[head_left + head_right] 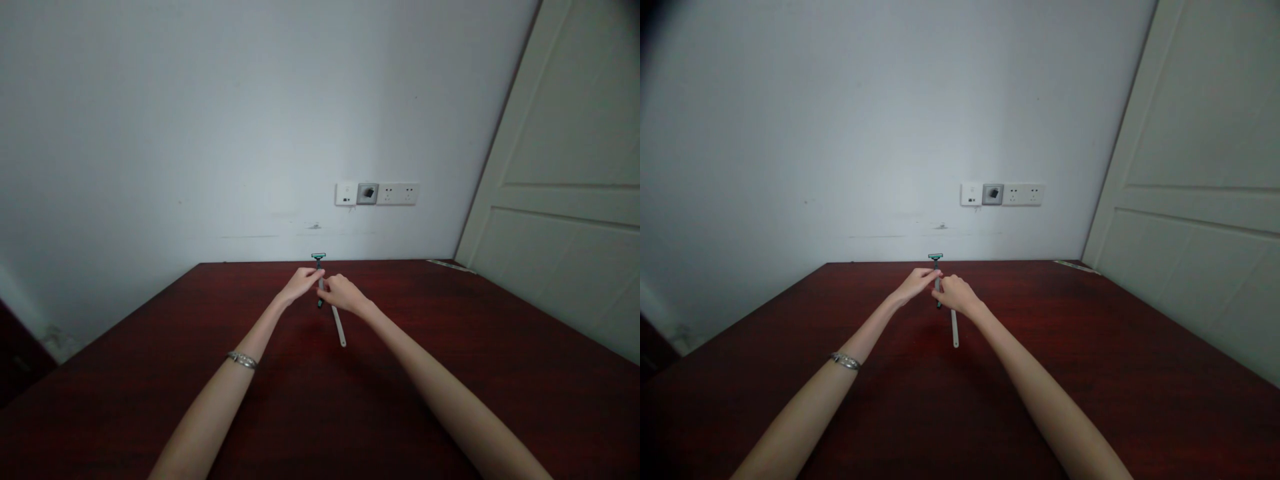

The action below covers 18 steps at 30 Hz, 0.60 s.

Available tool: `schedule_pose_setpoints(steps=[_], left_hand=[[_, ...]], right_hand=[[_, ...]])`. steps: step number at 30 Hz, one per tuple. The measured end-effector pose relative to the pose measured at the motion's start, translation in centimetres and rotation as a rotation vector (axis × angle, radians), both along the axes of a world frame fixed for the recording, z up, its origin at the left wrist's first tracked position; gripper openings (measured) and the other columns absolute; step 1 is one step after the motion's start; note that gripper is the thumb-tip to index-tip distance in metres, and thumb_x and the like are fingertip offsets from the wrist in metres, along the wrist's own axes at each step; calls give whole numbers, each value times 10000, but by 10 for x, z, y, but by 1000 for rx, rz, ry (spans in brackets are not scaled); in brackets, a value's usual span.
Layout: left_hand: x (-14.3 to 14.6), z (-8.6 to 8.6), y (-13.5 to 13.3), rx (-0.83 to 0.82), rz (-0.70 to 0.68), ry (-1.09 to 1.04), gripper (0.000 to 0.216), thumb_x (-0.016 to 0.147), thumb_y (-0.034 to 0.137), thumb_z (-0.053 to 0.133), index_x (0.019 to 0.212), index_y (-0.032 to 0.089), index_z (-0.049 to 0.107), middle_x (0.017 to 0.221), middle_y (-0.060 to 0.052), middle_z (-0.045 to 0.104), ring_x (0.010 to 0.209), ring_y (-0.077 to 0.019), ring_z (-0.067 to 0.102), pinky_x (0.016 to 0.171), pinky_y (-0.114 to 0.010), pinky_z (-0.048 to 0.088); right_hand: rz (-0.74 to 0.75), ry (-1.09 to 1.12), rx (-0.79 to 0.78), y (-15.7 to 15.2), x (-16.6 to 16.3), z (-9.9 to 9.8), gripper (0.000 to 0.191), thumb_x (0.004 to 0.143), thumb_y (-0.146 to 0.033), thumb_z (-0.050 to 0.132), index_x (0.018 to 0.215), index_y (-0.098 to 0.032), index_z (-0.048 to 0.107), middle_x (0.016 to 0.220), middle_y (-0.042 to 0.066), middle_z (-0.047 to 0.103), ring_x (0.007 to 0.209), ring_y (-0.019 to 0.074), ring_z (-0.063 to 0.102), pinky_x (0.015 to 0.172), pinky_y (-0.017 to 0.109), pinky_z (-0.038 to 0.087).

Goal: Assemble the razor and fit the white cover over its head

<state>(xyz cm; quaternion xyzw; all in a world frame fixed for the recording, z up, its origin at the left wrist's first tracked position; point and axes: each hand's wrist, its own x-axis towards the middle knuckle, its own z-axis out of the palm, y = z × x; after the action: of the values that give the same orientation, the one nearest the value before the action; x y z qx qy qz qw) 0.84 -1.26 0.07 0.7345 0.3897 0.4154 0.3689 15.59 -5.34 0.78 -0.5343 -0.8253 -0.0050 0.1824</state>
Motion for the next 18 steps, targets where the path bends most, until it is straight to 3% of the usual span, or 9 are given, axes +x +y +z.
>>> schedule_pose_setpoints(steps=[3,8,18], left_hand=[[-3,0,5,102,109,24,341,740,428,573,788,112,692,776,-69,685,735,-178,607,644,-246,446],[-3,1,8,119,331,-28,283,675,374,648,774,113,697,780,-100,696,691,-183,627,613,-245,454],[7,0,-3,130,407,105,266,651,391,662,640,125,670,574,-42,646,505,-132,576,475,-208,389]], right_hand=[[-41,16,1,1,0,-1,322,827,-376,457,729,-140,653,800,130,668,783,219,633,637,242,387],[-80,25,3,1,-1,-1,343,825,-395,460,747,-128,662,814,146,668,786,224,635,632,241,393],[-25,-3,4,1,-4,-5,352,819,-416,461,751,-141,669,769,135,675,752,225,638,597,238,392]])
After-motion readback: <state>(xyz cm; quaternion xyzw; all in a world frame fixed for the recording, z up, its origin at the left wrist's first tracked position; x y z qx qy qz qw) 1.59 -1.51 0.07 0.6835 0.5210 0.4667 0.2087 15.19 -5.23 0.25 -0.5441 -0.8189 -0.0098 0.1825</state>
